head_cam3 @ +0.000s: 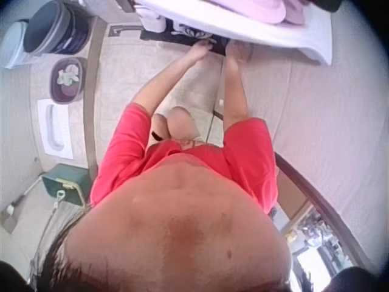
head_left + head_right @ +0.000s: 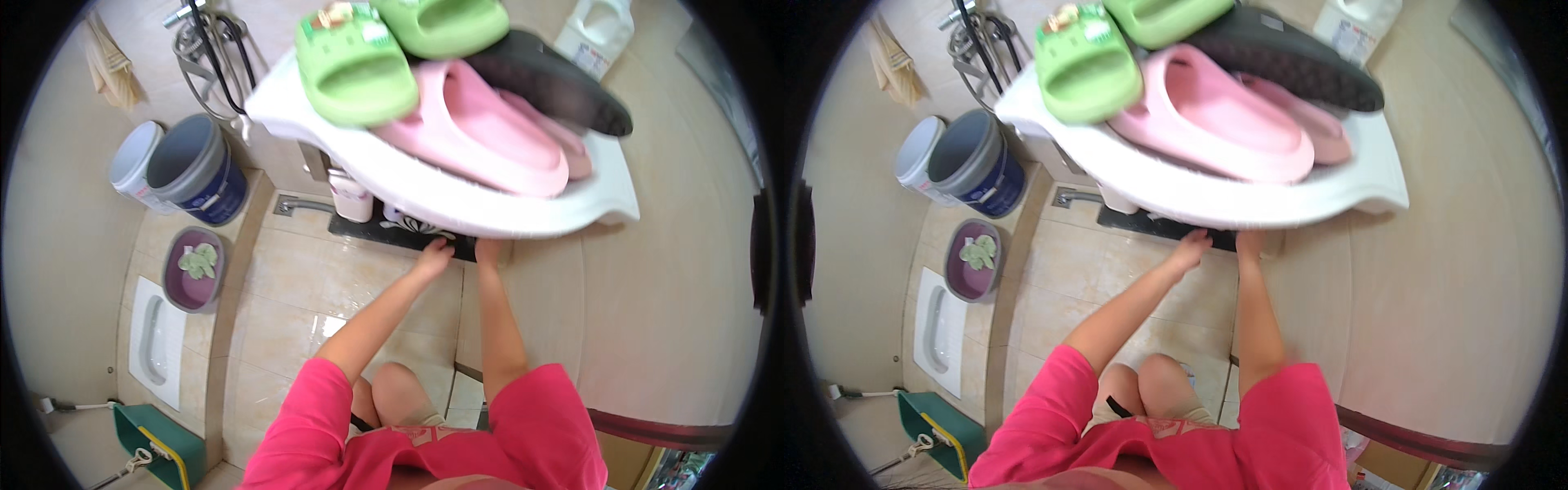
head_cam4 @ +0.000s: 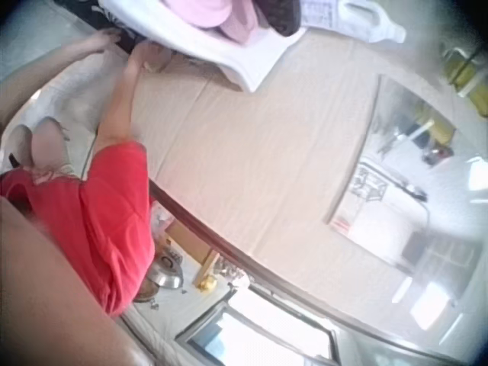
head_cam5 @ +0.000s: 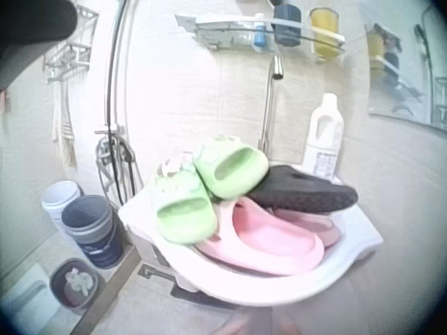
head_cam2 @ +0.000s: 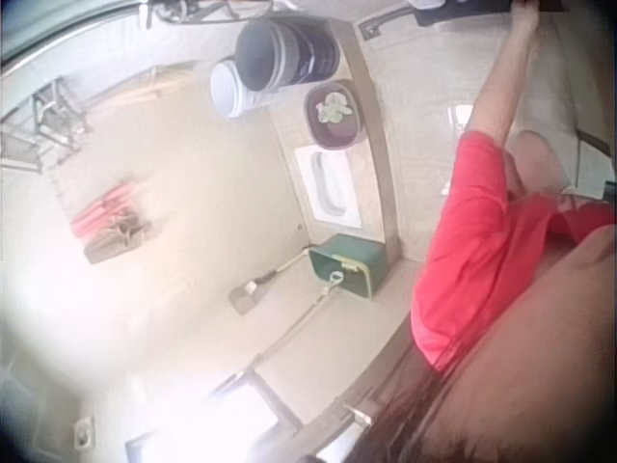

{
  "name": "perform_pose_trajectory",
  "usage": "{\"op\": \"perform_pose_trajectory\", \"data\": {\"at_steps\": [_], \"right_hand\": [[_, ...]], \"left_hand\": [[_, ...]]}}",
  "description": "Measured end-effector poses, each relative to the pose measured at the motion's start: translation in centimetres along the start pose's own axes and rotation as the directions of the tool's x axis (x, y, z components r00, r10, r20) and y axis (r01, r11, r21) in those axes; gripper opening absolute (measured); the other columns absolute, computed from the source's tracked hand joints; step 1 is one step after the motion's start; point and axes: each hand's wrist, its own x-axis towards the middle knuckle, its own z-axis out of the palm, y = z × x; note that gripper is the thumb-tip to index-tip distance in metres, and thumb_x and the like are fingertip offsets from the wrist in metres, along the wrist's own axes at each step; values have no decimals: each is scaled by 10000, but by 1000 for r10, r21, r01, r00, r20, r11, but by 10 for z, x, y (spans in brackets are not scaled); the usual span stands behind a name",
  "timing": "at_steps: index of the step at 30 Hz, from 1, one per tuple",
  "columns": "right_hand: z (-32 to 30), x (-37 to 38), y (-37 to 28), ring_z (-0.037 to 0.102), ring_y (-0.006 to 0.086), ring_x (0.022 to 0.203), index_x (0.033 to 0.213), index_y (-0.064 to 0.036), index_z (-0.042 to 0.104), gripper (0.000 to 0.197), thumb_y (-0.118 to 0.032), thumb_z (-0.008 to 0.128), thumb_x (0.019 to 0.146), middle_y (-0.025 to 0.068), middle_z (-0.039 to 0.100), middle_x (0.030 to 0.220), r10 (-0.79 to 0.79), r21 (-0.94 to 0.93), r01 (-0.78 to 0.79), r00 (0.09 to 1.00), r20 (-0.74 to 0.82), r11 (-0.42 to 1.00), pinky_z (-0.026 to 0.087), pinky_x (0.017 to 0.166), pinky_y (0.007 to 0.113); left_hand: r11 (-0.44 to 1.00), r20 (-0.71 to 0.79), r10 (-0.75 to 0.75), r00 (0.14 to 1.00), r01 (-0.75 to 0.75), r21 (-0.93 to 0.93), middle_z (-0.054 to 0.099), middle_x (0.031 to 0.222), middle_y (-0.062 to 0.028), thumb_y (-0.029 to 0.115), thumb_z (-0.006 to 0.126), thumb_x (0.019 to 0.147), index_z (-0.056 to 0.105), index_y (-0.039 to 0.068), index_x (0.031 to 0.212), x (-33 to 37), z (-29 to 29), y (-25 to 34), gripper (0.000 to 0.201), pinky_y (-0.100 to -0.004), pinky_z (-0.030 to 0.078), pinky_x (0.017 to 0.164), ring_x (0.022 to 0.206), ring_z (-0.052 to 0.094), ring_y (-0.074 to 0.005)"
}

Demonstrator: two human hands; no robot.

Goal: The person washes several pairs of slippers in a bathroom sink. They first rinse a pair of green slippers, then scrub a pair of black slippers with a brush under running water, and finally rinse them. The slippers are handled one at a time and placed back in the sink or basin.

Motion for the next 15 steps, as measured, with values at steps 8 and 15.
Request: {"op": "perform_pose_trajectory", "data": {"at_steps": [8,15], "right_hand": [[-55,-117,-142,562,232,924,1193,-58,465,485,-411,293,908,101,569,1096,682,591,-797,363,635,-125,460,723,338],[-107,-46,-295,562,212,762,1016,-73,528,425,-399,273,916,96,581,918,458,5,-999,19,889,32,479,635,373]], "left_hand": [[973,-129,-231,964,227,-45,442,1285,-145,292,511,826,360,49,1316,-137,-53,42,568,-340,326,952,1167,416,-243],[956,-276,117,954,-34,290,554,1137,-156,179,525,833,464,-18,1204,-220,-63,111,424,-308,385,895,1062,503,-208]]}}
